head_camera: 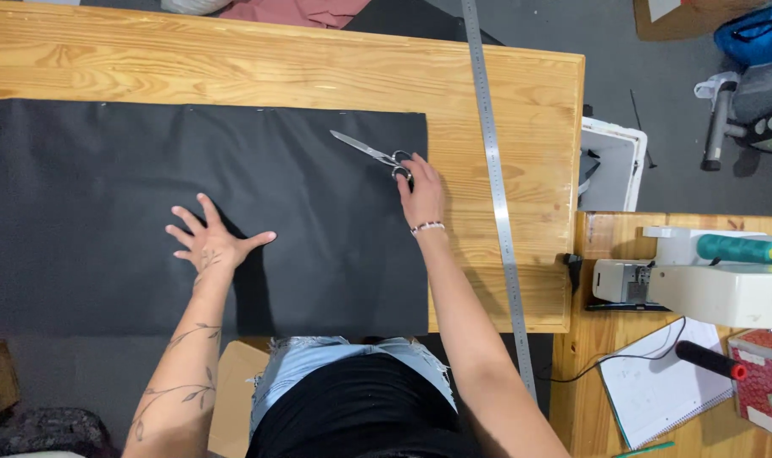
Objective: The person cuts a large piece of black fabric using scissors and a metal ruler on a wooden table. They then fold the fabric and secure the edges with pins.
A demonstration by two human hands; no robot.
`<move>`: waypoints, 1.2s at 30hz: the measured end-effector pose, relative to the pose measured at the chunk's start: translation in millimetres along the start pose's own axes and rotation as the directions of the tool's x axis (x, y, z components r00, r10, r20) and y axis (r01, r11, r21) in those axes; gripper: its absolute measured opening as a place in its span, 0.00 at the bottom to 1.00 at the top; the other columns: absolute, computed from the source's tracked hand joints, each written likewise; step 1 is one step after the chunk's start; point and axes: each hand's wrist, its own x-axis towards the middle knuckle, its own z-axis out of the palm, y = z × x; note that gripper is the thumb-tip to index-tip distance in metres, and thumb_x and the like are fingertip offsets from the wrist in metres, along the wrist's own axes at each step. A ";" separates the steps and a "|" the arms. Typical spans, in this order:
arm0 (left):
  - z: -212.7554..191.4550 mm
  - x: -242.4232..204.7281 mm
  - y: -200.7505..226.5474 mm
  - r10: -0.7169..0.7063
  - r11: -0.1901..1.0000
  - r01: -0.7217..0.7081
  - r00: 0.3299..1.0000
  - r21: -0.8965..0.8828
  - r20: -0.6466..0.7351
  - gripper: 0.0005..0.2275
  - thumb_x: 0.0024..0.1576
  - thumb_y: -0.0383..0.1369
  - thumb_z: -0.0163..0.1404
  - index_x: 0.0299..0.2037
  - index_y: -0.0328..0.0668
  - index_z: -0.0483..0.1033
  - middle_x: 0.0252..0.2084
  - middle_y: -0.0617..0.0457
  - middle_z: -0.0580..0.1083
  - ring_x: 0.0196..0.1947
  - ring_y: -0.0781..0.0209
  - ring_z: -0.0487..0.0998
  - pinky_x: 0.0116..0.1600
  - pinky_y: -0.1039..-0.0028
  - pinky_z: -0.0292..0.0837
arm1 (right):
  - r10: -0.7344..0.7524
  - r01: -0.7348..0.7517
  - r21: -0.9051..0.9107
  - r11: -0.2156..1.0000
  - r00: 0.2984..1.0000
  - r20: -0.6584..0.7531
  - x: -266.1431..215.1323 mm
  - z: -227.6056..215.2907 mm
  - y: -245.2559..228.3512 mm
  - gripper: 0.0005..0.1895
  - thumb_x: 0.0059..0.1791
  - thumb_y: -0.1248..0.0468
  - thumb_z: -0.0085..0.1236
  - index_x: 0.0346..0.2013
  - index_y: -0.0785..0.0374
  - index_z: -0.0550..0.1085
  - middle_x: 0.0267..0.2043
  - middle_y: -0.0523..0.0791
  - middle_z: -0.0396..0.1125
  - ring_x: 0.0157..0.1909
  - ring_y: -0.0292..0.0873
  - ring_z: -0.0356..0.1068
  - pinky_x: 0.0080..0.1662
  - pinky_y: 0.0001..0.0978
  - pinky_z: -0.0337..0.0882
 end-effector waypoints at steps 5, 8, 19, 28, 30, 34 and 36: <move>14.3 1.8 -0.1 0.046 0.999 -0.045 0.998 -0.025 0.036 0.63 0.35 0.62 0.63 0.77 0.52 0.34 0.76 0.33 0.33 0.74 0.24 0.34 0.67 0.25 0.42 | 0.004 0.041 -0.251 0.967 0.985 0.174 3.0 29.4 28.2 0.17 0.45 0.59 0.67 0.48 0.51 0.76 0.51 0.43 0.71 0.62 0.44 0.66 0.67 0.36 0.61; 18.2 4.5 -2.8 0.055 0.998 -0.054 0.998 -0.042 0.031 0.63 0.36 0.62 0.62 0.77 0.52 0.33 0.76 0.32 0.31 0.74 0.24 0.32 0.67 0.24 0.39 | 0.033 0.012 -0.242 0.970 0.983 0.180 4.1 15.7 25.6 0.23 0.43 0.58 0.71 0.51 0.53 0.75 0.49 0.44 0.71 0.60 0.44 0.67 0.66 0.36 0.61; 35.1 -4.7 18.2 0.107 0.994 -0.107 0.994 0.004 0.038 0.64 0.35 0.62 0.64 0.77 0.51 0.32 0.76 0.31 0.30 0.74 0.23 0.32 0.66 0.23 0.38 | 0.288 -0.226 -0.533 0.815 0.957 0.036 -3.4 -53.2 49.9 0.17 0.42 0.49 0.53 0.42 0.48 0.75 0.38 0.45 0.74 0.45 0.54 0.71 0.47 0.49 0.70; 51.9 -45.3 56.4 0.230 0.950 -0.250 0.966 0.187 0.120 0.58 0.42 0.64 0.59 0.77 0.49 0.36 0.76 0.28 0.35 0.73 0.22 0.36 0.64 0.29 0.53 | 0.393 -0.517 -0.295 0.803 0.833 -0.389 -55.5 -108.7 149.7 0.11 0.57 0.56 0.46 0.43 0.55 0.76 0.31 0.53 0.72 0.37 0.61 0.74 0.41 0.52 0.73; 70.2 -41.4 53.8 0.249 0.936 -0.283 0.953 0.212 0.171 0.58 0.42 0.65 0.58 0.77 0.51 0.35 0.76 0.29 0.34 0.74 0.23 0.36 0.64 0.29 0.54 | 0.404 -0.555 -0.309 0.772 0.805 -0.435 -67.1 -115.1 175.0 0.11 0.58 0.55 0.47 0.43 0.55 0.75 0.32 0.52 0.72 0.38 0.61 0.74 0.42 0.53 0.73; 90.9 -40.7 37.0 0.291 0.892 -0.349 0.929 0.288 0.227 0.55 0.43 0.61 0.59 0.77 0.59 0.35 0.76 0.32 0.34 0.74 0.25 0.37 0.60 0.34 0.64 | 0.468 -0.571 -0.191 0.798 0.788 -0.400 -90.1 -115.1 218.0 0.12 0.58 0.54 0.47 0.42 0.55 0.76 0.34 0.54 0.72 0.40 0.65 0.72 0.44 0.58 0.71; 81.8 -49.8 33.5 0.301 0.871 -0.369 0.923 0.324 0.241 0.54 0.44 0.60 0.58 0.77 0.60 0.35 0.76 0.32 0.34 0.74 0.26 0.38 0.60 0.34 0.65 | 0.453 -0.558 -0.191 0.808 0.794 -0.405 -98.9 -112.4 239.6 0.11 0.57 0.55 0.49 0.42 0.56 0.77 0.34 0.55 0.71 0.40 0.64 0.72 0.44 0.57 0.70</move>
